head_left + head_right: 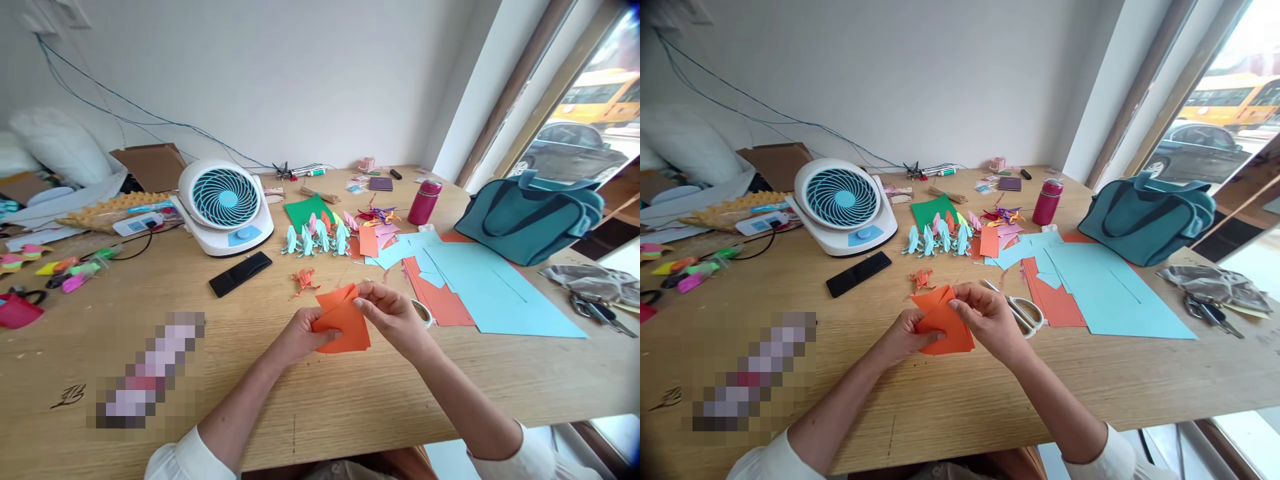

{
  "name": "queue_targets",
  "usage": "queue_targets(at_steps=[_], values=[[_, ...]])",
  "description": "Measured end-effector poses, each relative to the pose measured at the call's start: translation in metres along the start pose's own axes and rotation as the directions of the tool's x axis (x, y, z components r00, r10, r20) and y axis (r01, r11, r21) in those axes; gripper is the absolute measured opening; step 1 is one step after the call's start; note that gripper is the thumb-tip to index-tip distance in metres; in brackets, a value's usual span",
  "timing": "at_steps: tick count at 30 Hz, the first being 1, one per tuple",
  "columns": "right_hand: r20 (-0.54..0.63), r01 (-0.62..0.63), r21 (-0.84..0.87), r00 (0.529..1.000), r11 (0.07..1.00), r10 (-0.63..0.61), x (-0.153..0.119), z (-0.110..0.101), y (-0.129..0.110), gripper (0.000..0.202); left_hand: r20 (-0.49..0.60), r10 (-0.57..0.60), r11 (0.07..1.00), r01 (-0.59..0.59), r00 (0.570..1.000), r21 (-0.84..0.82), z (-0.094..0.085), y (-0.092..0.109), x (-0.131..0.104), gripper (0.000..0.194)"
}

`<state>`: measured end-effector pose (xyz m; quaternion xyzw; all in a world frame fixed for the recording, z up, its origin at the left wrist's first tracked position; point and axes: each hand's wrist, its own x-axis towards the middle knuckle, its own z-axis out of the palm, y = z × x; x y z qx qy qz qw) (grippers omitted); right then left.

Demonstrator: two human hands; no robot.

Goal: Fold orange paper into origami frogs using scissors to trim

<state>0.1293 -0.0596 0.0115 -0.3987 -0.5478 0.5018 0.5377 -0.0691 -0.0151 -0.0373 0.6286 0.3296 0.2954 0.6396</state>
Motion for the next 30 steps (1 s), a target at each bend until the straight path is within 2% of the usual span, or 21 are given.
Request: queue_targets(at_steps=[4,8,10,14,16,21,26,30], values=[[-0.137,0.009,0.038,0.991,0.999,-0.004,0.006,-0.006,0.002,0.031,0.014,0.009,0.999,-0.009,1.000,0.052,-0.001,-0.002,0.001,0.027],[-0.141,0.008,0.031,0.990,0.999,-0.004,0.007,-0.013,-0.001,0.029,0.015,0.020,0.999,-0.020,1.000,0.043,-0.001,-0.002,0.001,0.027],[-0.082,-0.006,0.027,0.997,1.000,0.009,0.004,-0.013,-0.002,0.031,0.019,0.005,1.000,-0.005,1.000,-0.015,0.000,-0.003,0.001,0.028],[0.141,-0.083,0.019,0.987,0.996,0.080,-0.001,-0.010,0.005,0.031,-0.011,-0.017,0.993,0.016,1.000,-0.121,-0.001,-0.005,0.001,0.032],[0.174,-0.111,-0.025,0.978,0.994,0.114,-0.001,-0.010,0.012,0.032,-0.031,-0.015,0.992,0.011,0.999,-0.129,-0.001,-0.006,0.002,0.034],[0.098,-0.125,-0.119,0.986,0.985,0.137,0.002,-0.014,0.027,0.036,-0.006,-0.012,0.992,0.011,1.000,-0.129,-0.002,-0.006,0.003,0.038],[0.080,-0.131,-0.140,0.986,0.981,0.143,0.003,-0.023,0.027,0.040,-0.021,-0.021,0.992,0.019,1.000,-0.128,-0.005,-0.006,0.003,0.040],[0.004,-0.118,-0.234,0.993,0.965,0.122,0.013,-0.044,0.027,0.046,-0.080,-0.044,0.992,0.034,0.996,-0.118,-0.009,-0.009,0.005,0.047]])
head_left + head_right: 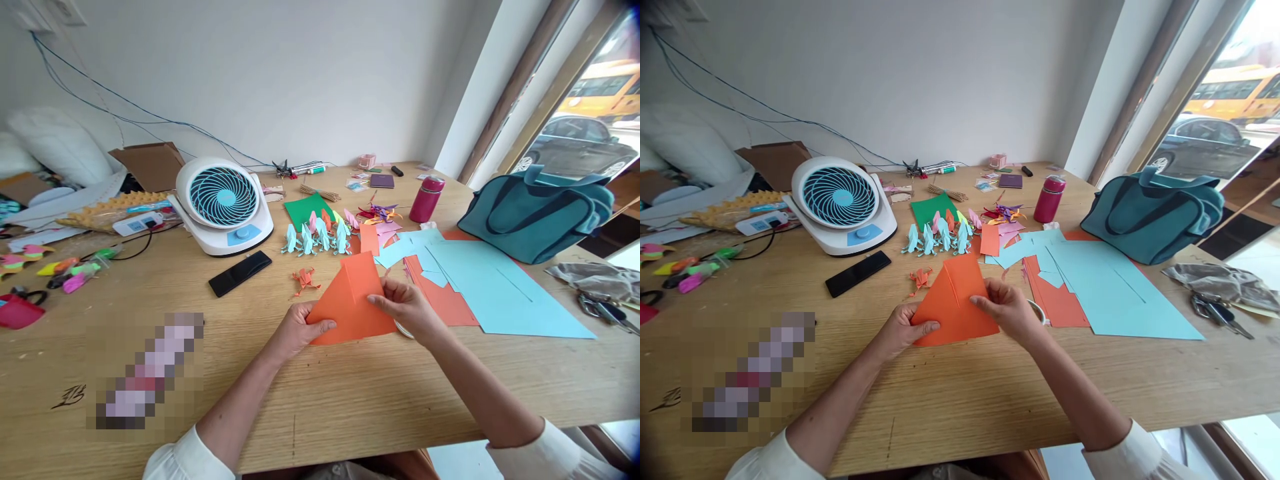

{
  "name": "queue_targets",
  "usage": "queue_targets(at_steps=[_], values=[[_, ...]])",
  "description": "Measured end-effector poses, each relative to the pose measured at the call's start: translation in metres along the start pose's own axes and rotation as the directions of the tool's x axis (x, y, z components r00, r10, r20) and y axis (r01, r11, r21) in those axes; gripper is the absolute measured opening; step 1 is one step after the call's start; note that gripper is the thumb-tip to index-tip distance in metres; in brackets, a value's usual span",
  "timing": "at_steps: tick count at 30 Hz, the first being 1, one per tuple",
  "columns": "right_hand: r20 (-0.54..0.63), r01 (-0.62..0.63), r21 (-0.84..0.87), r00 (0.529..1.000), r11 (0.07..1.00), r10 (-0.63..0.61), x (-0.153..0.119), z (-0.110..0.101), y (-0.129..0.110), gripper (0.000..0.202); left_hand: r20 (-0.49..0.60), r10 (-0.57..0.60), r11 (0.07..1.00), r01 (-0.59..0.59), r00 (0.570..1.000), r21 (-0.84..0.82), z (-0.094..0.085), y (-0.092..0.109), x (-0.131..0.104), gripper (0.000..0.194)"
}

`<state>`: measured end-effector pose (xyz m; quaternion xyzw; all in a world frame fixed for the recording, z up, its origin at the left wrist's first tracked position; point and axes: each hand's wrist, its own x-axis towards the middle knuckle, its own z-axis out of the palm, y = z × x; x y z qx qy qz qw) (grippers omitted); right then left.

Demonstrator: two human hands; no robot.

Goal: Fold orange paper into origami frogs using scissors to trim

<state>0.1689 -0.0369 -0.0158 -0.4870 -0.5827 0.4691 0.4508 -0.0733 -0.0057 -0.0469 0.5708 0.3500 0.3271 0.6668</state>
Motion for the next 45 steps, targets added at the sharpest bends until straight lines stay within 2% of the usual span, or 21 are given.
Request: queue_targets(at_steps=[4,7,10,12,14,17,18,19,20,22,24,26,28,29,31,33,35,37,41,43,45], values=[[-0.164,-0.046,-0.241,0.986,0.969,0.006,0.028,-0.046,0.013,0.047,-0.067,0.034,0.998,-0.031,0.997,0.049,-0.005,-0.002,0.004,0.045],[-0.292,-0.133,-0.458,0.956,0.879,-0.008,0.048,-0.083,0.024,0.037,-0.073,0.075,0.994,-0.068,0.995,0.091,-0.007,-0.002,0.005,0.045],[-0.398,-0.157,-0.601,0.909,0.784,-0.123,0.052,-0.098,0.028,0.035,-0.085,0.141,0.979,-0.126,0.986,0.161,-0.008,-0.001,0.005,0.048],[-0.395,-0.113,-0.654,0.894,0.748,-0.210,0.047,-0.091,0.024,0.037,-0.098,0.203,0.959,-0.177,0.974,0.223,-0.008,-0.001,0.005,0.053],[-0.325,-0.027,-0.670,0.909,0.742,-0.260,0.038,-0.072,0.016,0.034,-0.103,0.276,0.927,-0.236,0.956,0.291,-0.008,0.000,0.004,0.056],[-0.074,0.172,-0.607,0.960,0.776,-0.270,0.026,-0.032,0.001,0.034,-0.097,0.377,0.872,-0.317,0.921,0.373,-0.006,0.004,0.003,0.051],[0.051,0.286,-0.535,0.950,0.795,-0.307,0.023,-0.019,-0.004,0.037,-0.088,0.410,0.850,-0.345,0.908,0.398,-0.005,0.005,0.002,0.045],[0.144,0.370,-0.487,0.927,0.791,-0.346,0.020,-0.007,-0.008,0.039,-0.064,0.459,0.811,-0.388,0.886,0.438,-0.005,0.006,0.002,0.039],[0.188,0.452,-0.457,0.891,0.766,-0.413,0.018,0.002,-0.010,0.035,-0.021,0.522,0.746,-0.444,0.853,0.497,-0.005,0.008,0.001,0.032],[0.221,0.571,-0.449,0.817,0.688,-0.533,0.015,0.015,-0.012,0.017,0.119,0.636,0.537,-0.548,0.762,0.641,-0.005,0.010,0.000,0.028],[0.243,0.646,-0.532,0.736,0.548,-0.631,0.010,0.018,-0.010,0.019,0.258,0.681,0.306,-0.586,0.686,0.750,-0.007,0.012,-0.001,0.034],[0.296,0.675,-0.630,0.665,0.383,-0.686,0.005,0.016,-0.004,0.021,0.307,0.678,0.177,-0.554,0.668,0.813,-0.008,0.012,-0.001,0.038],[0.363,0.686,-0.680,0.623,0.259,-0.693,-0.002,0.011,0.002,0.021,0.314,0.667,0.106,-0.503,0.676,0.858,-0.008,0.009,-0.001,0.040],[0.396,0.690,-0.689,0.613,0.220,-0.684,-0.006,0.009,0.006,0.021,0.316,0.647,0.084,-0.477,0.694,0.875,-0.008,0.007,-0.002,0.041],[0.468,0.702,-0.691,0.617,0.173,-0.633,-0.014,0.005,0.015,0.022,0.339,0.562,0.056,-0.444,0.754,0.894,-0.007,0.000,-0.006,0.043],[0.549,0.713,-0.683,0.644,0.159,-0.533,-0.023,0.001,0.023,0.024,0.379,0.438,0.031,-0.435,0.815,0.900,-0.006,-0.007,-0.011,0.045],[0.602,0.715,-0.675,0.676,0.183,-0.425,-0.030,-0.002,0.030,0.029,0.396,0.349,0.007,-0.425,0.850,0.905,-0.005,-0.012,-0.016,0.044],[0.610,0.699,-0.676,0.708,0.234,-0.357,-0.035,-0.005,0.034,0.033,0.385,0.341,-0.006,-0.407,0.858,0.913,-0.001,-0.015,-0.020,0.041],[0.569,0.661,-0.689,0.748,0.299,-0.342,-0.043,-0.003,0.033,0.033,0.296,0.435,0.032,-0.343,0.850,0.939,0.015,-0.017,-0.024,0.031],[0.562,0.657,-0.670,0.753,0.345,-0.342,-0.046,0.002,0.031,0.032,0.208,0.413,0.063,-0.255,0.887,0.965,0.024,-0.018,-0.025,0.030],[0.567,0.665,-0.609,0.746,0.432,-0.349,-0.049,0.005,0.029,0.030,0.142,0.358,0.082,-0.183,0.923,0.980,0.031,-0.018,-0.027,0.034]])
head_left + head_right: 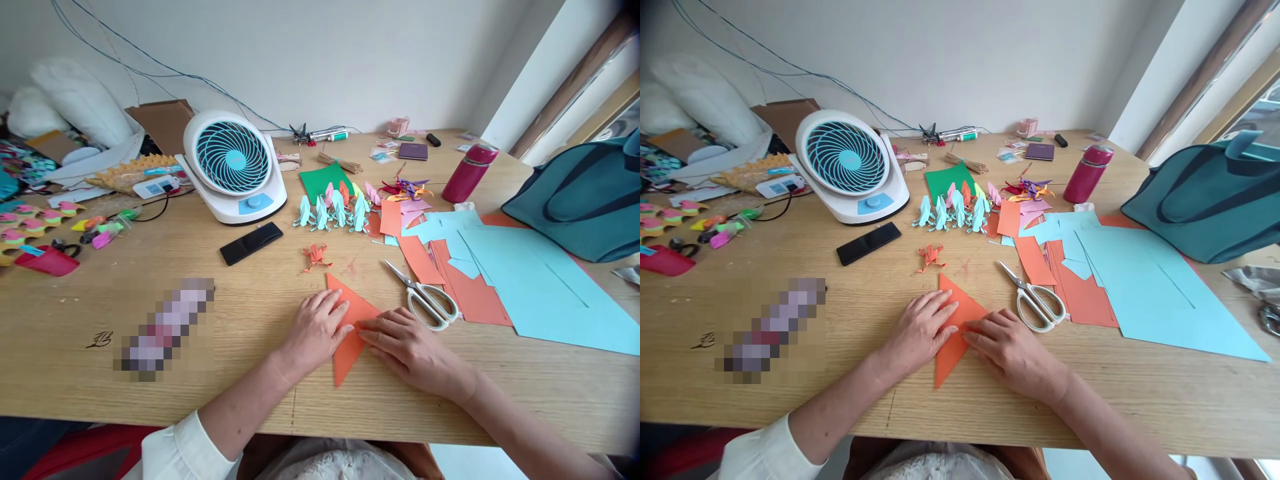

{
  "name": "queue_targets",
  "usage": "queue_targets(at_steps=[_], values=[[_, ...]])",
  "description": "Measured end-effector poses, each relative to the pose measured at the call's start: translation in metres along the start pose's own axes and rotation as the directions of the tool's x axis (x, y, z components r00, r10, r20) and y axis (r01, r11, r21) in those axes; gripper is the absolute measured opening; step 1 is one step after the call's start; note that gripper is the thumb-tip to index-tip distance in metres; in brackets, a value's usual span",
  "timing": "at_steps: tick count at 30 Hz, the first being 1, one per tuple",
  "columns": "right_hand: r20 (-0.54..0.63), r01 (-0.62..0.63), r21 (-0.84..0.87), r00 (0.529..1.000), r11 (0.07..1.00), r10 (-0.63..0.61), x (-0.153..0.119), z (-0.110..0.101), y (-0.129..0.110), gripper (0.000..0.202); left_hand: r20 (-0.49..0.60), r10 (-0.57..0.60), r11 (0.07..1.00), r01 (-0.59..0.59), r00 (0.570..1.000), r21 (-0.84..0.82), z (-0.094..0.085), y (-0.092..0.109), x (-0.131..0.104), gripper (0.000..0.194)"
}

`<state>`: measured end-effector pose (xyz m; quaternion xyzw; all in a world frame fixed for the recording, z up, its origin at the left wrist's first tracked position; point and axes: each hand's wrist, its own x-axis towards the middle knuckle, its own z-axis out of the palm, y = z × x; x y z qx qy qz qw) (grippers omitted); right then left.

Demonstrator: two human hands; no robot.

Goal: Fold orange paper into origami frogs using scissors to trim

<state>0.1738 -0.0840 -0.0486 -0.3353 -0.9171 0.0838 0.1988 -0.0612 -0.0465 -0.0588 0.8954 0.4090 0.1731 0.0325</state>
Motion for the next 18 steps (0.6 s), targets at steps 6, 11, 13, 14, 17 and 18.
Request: queue_targets(at_steps=[6,11,13,14,17,18], values=[[-0.130,-0.105,0.072,0.985,0.992,0.114,-0.001,0.002,0.003,0.029,0.073,0.085,0.992,-0.078,0.994,-0.097,0.001,-0.011,0.001,0.034],[0.003,-0.007,0.078,1.000,0.997,0.007,0.001,0.005,-0.003,0.024,0.094,0.299,0.922,-0.263,0.949,-0.283,-0.007,-0.024,0.004,0.040],[-0.005,0.054,0.133,0.999,0.990,-0.053,0.000,0.007,-0.006,0.022,0.076,0.262,0.936,-0.234,0.962,-0.265,-0.012,-0.020,0.004,0.033],[-0.023,0.073,0.143,0.997,0.987,-0.070,0.000,0.007,-0.007,0.021,0.078,0.239,0.946,-0.214,0.968,-0.244,-0.014,-0.018,0.004,0.029],[-0.096,0.047,0.116,0.995,0.992,-0.036,-0.002,0.008,-0.004,0.022,0.105,0.210,0.961,-0.185,0.972,-0.204,-0.018,-0.011,0.003,0.026],[-0.113,0.004,0.096,0.994,0.995,0.007,-0.002,0.008,-0.002,0.024,0.115,0.219,0.960,-0.192,0.969,-0.205,-0.018,-0.010,0.003,0.028]])
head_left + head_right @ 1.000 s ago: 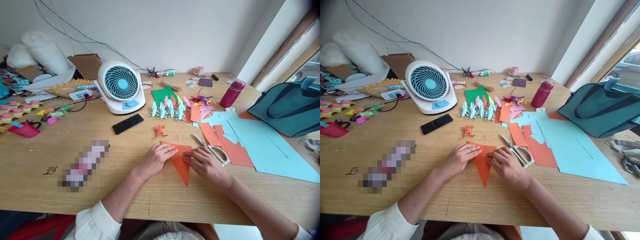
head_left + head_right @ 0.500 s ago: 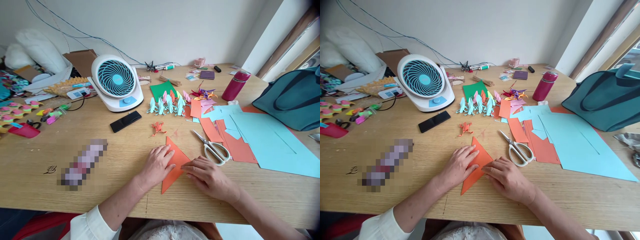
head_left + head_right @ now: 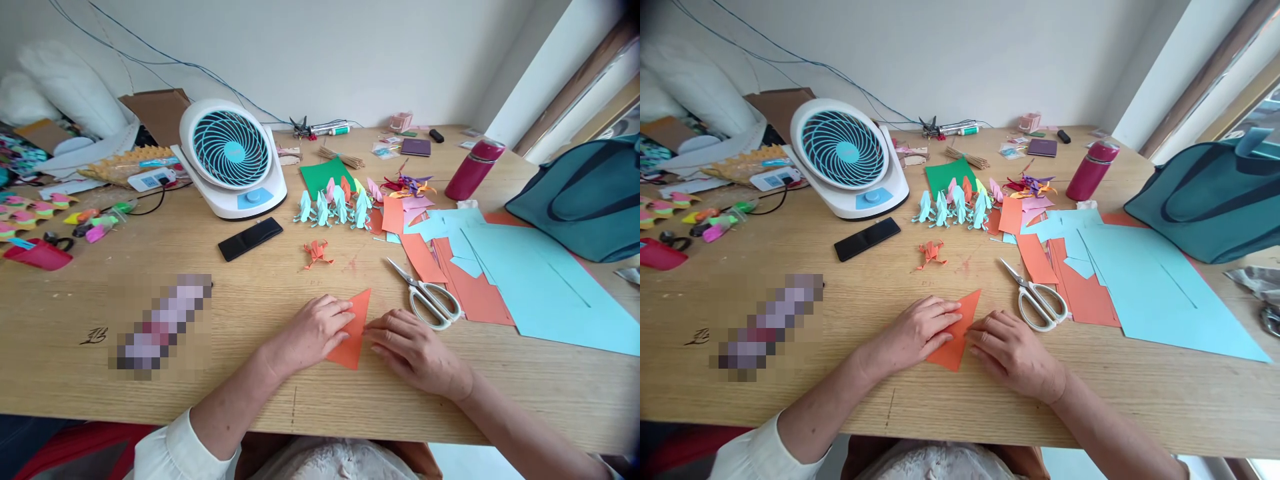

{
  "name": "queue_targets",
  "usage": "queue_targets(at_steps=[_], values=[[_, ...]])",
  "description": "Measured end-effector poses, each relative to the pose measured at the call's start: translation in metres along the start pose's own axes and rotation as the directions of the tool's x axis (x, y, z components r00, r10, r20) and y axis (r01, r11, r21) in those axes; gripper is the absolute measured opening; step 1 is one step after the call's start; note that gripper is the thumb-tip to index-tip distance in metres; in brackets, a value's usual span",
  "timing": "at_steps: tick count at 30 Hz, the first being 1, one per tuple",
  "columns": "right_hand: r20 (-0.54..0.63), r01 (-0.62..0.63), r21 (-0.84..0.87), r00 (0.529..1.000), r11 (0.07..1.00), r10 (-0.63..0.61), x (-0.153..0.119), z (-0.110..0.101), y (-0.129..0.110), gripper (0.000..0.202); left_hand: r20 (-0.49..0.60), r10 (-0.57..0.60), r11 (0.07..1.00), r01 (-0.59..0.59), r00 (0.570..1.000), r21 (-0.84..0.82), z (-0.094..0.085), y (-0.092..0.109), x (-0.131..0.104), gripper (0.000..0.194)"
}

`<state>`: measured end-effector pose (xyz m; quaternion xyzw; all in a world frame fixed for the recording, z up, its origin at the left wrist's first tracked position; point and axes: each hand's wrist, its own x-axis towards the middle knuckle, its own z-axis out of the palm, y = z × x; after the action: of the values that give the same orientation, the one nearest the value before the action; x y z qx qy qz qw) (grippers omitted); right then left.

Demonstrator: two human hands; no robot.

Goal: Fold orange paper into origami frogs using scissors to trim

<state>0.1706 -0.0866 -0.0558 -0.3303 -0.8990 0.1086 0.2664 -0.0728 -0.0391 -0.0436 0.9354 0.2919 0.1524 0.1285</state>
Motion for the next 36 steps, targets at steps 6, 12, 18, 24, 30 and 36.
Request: queue_targets(at_steps=[6,12,18,24,30,36], values=[[0.059,-0.168,-0.164,0.982,0.972,0.180,0.004,0.003,0.014,0.047,0.000,0.069,0.997,-0.069,0.998,-0.036,0.010,-0.006,-0.003,0.038],[0.133,-0.125,-0.217,0.979,0.968,0.156,-0.001,0.007,0.012,0.061,0.017,-0.006,0.999,0.006,1.000,0.040,0.017,0.004,-0.003,0.044],[0.090,-0.199,-0.322,0.967,0.926,0.239,0.000,0.004,0.005,0.051,0.090,-0.183,0.972,0.167,0.979,0.164,0.022,0.017,-0.006,0.048],[0.093,-0.180,-0.324,0.971,0.929,0.221,-0.006,0.007,0.011,0.056,0.096,-0.278,0.947,0.256,0.956,0.196,0.027,0.024,-0.008,0.063],[0.081,-0.173,-0.317,0.975,0.932,0.208,-0.008,0.008,0.013,0.058,0.007,-0.318,0.921,0.307,0.948,0.240,0.028,0.016,-0.014,0.072],[0.075,-0.173,-0.333,0.975,0.927,0.209,-0.010,0.011,0.014,0.054,-0.116,-0.436,0.827,0.448,0.893,0.339,0.025,-0.001,-0.028,0.064]])
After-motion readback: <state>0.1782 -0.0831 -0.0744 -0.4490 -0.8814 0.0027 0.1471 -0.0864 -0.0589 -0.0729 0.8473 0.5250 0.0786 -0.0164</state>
